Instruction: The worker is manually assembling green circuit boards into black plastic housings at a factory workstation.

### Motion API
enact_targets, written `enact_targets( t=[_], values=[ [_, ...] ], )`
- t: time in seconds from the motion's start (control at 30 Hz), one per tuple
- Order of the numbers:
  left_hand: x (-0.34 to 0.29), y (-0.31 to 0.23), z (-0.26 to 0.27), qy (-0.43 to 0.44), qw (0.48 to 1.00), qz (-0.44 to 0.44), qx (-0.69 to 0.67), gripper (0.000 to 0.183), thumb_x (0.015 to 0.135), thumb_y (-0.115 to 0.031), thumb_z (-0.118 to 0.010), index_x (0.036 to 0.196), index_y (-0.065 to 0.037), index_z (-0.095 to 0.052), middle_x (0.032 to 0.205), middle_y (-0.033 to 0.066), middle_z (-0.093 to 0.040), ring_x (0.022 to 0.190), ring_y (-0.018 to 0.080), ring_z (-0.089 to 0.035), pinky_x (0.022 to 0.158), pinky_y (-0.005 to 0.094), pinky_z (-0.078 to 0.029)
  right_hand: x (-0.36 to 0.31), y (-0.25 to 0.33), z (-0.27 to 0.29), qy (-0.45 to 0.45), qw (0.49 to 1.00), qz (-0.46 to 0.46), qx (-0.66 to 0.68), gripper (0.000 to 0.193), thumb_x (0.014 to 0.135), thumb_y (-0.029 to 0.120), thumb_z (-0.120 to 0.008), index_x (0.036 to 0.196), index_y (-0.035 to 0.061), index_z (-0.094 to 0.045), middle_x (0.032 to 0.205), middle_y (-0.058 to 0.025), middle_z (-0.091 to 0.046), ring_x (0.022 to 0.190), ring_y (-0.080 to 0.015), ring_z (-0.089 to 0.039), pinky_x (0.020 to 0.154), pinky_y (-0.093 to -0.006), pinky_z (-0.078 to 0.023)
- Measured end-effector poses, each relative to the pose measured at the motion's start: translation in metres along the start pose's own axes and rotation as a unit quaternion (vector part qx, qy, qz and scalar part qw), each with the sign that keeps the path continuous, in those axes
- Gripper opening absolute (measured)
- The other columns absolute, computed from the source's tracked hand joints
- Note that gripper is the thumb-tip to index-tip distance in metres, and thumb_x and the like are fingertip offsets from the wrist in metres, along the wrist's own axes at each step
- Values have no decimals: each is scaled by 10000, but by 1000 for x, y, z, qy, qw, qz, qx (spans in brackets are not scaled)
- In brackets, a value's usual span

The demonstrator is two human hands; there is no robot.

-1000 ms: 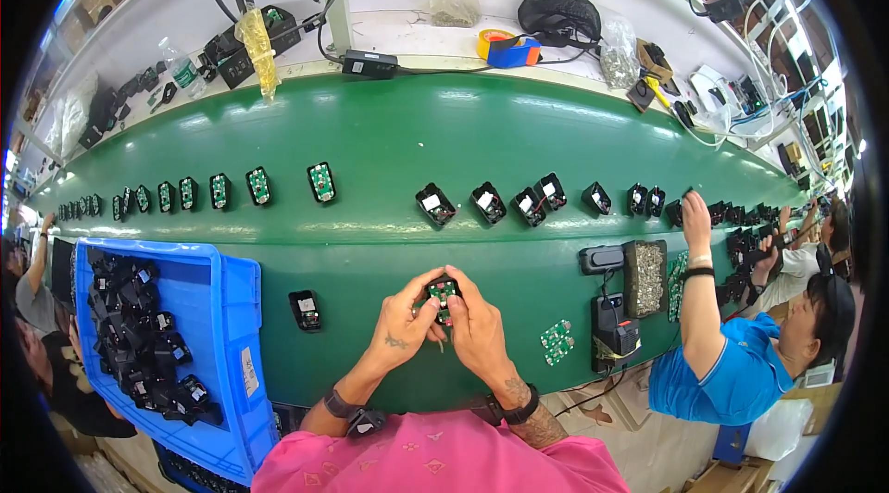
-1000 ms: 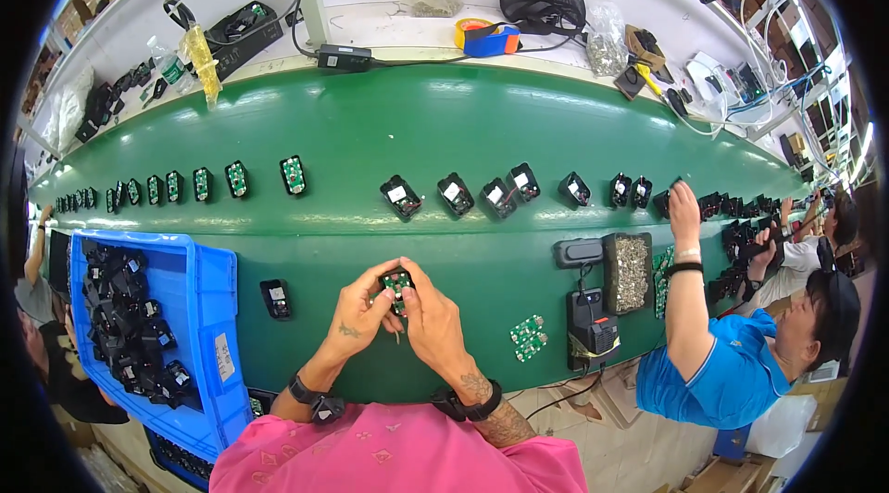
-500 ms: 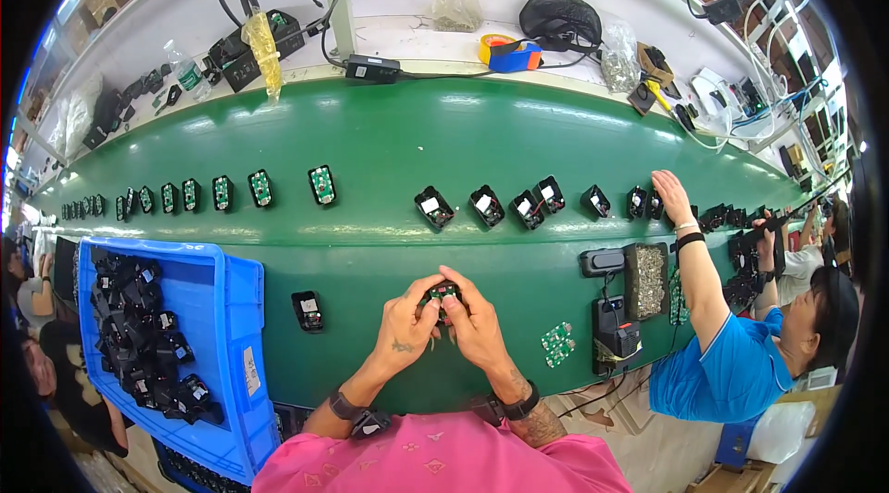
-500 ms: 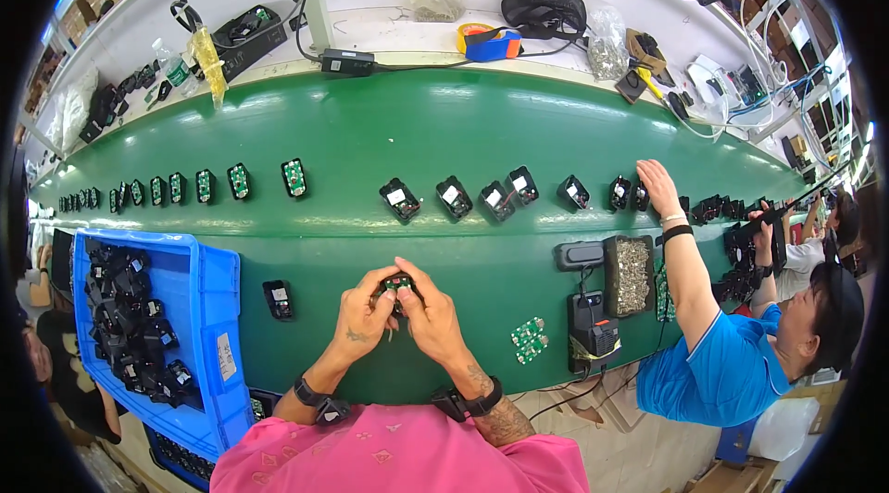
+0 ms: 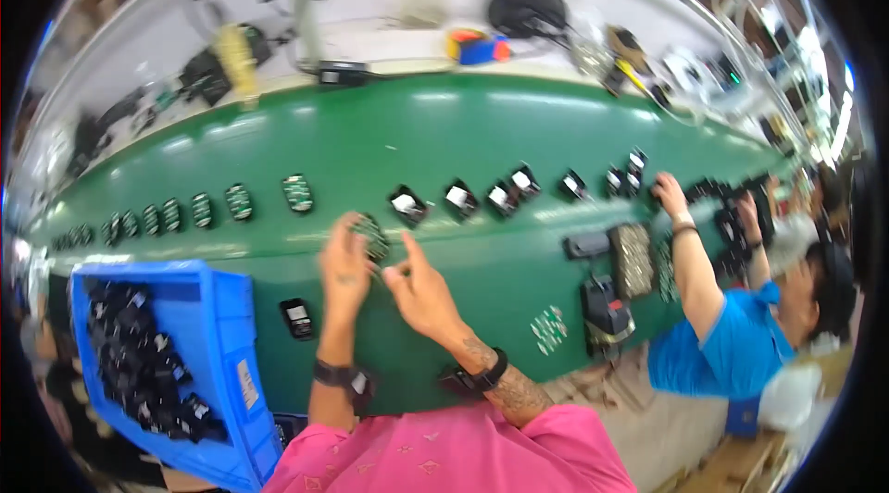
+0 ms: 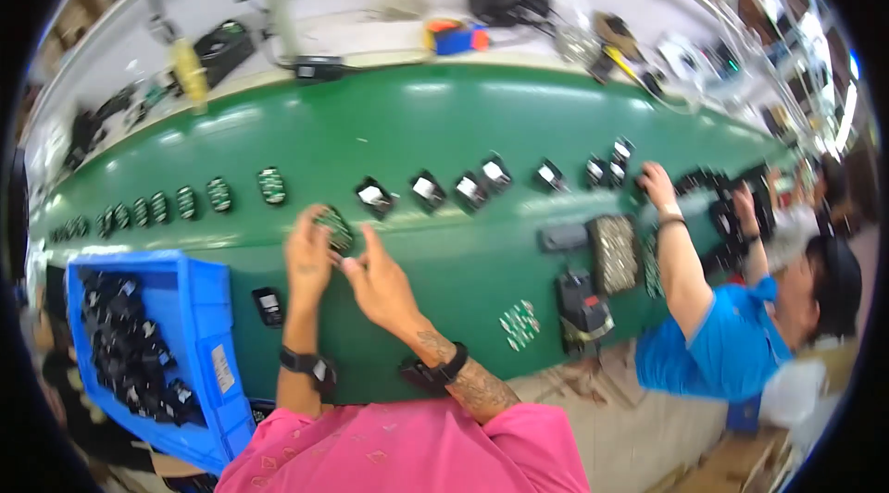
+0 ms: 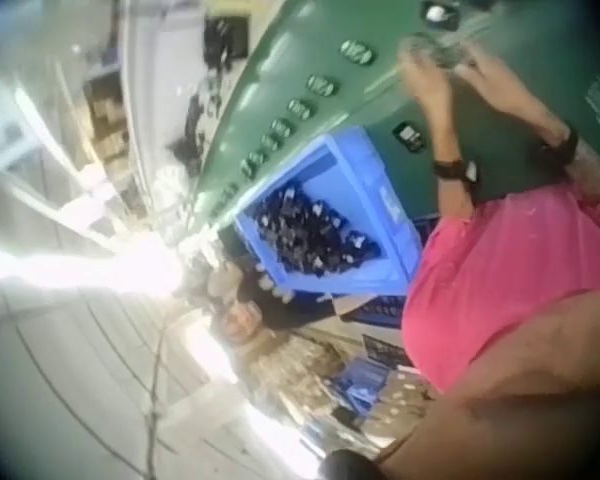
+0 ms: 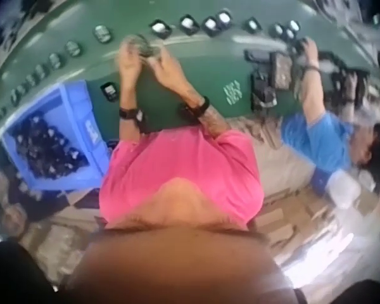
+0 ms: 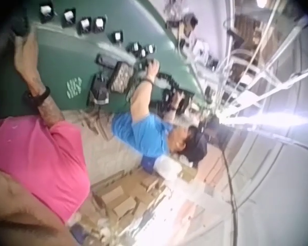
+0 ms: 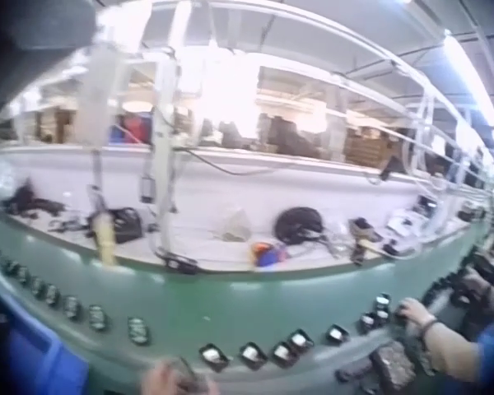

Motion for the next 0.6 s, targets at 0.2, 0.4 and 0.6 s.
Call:
enact_targets(
  t=[0.2, 0.4, 0.6],
  values=[
    [105, 76, 28, -103, 994, 35, 30, 339, 973, -104, -519, 1294, -10, -570, 1190, 200, -529, 550, 212, -638, 507, 317, -550, -65, 21, 85, -73, 991, -5, -108, 201, 898, 145, -683, 1038, 2, -694, 836, -136, -645, 721, -258, -627, 658, -350, -505],
    [73, -8, 19, -153, 954, -59, 253, 640, 913, -274, -670, 1414, 52, -441, 1380, 285, -473, 1222, 401, -527, 1019, 451, -445, -149, -52, 202, -128, 897, -213, -366, 715, 785, 212, -806, 1362, -43, -469, 1238, -212, -490, 1121, -384, -537, 938, -429, -467],
    [22, -9, -53, 73, 955, 25, 287, 1125, 750, -364, -826, 1548, -1, -123, 1542, 200, -317, 1210, 448, -552, 950, 508, -507, -174, -86, 206, -119, 925, -208, -296, 689, 722, 159, -848, 1283, -47, -505, 1182, -168, -484, 935, -284, -528, 833, -388, -476]
  ],
)
Point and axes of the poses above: each hand's wrist, its own x-axis towards the middle knuckle, its own z-axis out of the back of the hand, y = z × x, the point moved 10 cm from there along x, towards the middle knuckle
